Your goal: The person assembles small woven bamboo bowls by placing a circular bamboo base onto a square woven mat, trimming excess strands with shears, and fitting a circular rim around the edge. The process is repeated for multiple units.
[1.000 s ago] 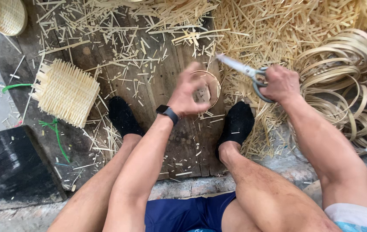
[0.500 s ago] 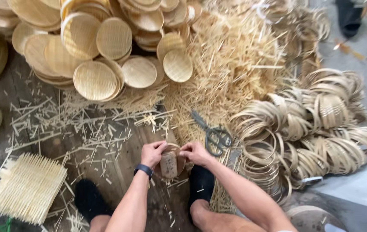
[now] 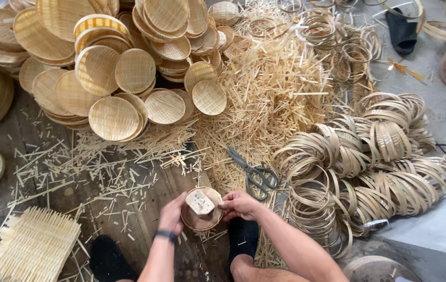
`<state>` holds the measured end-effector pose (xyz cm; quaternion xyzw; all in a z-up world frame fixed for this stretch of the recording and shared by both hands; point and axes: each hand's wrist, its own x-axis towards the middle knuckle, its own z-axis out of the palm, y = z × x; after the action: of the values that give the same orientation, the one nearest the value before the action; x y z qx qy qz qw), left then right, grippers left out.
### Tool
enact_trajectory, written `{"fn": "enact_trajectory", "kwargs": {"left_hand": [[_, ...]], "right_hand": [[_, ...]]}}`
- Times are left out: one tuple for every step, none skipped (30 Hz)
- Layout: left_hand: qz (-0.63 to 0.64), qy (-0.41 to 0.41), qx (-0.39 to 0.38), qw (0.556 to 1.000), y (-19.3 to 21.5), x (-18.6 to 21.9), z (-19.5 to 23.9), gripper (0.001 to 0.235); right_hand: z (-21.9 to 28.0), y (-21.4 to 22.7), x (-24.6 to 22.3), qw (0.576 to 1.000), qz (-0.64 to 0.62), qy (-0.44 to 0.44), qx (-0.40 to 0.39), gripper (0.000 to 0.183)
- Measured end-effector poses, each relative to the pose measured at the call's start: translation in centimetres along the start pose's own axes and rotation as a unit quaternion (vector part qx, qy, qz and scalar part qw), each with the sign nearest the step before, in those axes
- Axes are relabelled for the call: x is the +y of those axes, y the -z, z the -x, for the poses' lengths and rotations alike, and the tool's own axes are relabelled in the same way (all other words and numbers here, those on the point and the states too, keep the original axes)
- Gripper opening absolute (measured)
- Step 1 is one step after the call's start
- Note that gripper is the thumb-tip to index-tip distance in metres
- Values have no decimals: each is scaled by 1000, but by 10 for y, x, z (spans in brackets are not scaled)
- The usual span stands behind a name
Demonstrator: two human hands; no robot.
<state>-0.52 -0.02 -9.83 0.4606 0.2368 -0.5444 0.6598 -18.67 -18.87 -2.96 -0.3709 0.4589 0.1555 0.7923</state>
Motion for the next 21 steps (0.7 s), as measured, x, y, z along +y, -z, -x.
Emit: {"fn": "enact_trajectory", "kwargs": {"left_hand": [[-32,28,24,999,9,-7,8,38],[-64,56,47,995,17,-14,16,41],[-61,71,37,995,23,-22,23,38],[-58,88,28,994,29,-31,31,36],[-50,75,27,996,34,-39,37,32],[-42,62,27,997,35,-46,40,29],[-34,48,26,998,34,-51,41,26],[-46,40,48,997,32,-55,42,25],[-58,32,69,995,31,-57,41,24],[-71,24,91,993,30,-58,42,24],[-72,19,91,993,29,-59,43,25],[-75,10,90,993,30,-56,44,26],[-78,2,89,993,31,-54,46,28],[-46,0,80,996,30,-54,47,28],[-14,-2,69,997,30,-55,48,29],[18,-1,59,998,30,-60,49,29],[38,-1,64,997,29,-66,50,30],[61,1,70,996,27,-76,52,31],[83,3,76,994,25,-83,51,31],[72,-5,99,992,24,-89,51,31],[61,-12,122,991,23,-95,52,30]], "right_hand": [[2,-2,2,1000,-11,3,21,17],[2,-4,4,999,-22,7,43,16],[0,-6,5,997,-33,10,64,14],[-3,-9,10,997,-24,15,71,13],[-8,-11,14,997,-15,19,77,12],[-13,-12,16,996,-5,24,82,11],[-18,-11,17,996,9,22,91,11],[-22,-12,18,995,22,20,99,12],[-24,-11,20,993,36,18,108,13],[-25,-12,22,994,32,17,107,14],[-24,-11,24,994,27,16,106,15],[-24,-13,25,994,21,18,104,16],[-23,-14,27,994,25,31,103,17],[-22,-15,27,993,30,44,102,17],[-21,-15,27,993,36,58,100,19],[-19,-15,30,994,29,52,90,19],[-18,-14,33,996,22,46,79,19],[-16,-14,38,997,16,38,68,20],[-17,-15,41,995,27,40,84,20],[-19,-19,44,994,39,41,98,21],[-19,-22,47,991,52,42,113,22]]}}
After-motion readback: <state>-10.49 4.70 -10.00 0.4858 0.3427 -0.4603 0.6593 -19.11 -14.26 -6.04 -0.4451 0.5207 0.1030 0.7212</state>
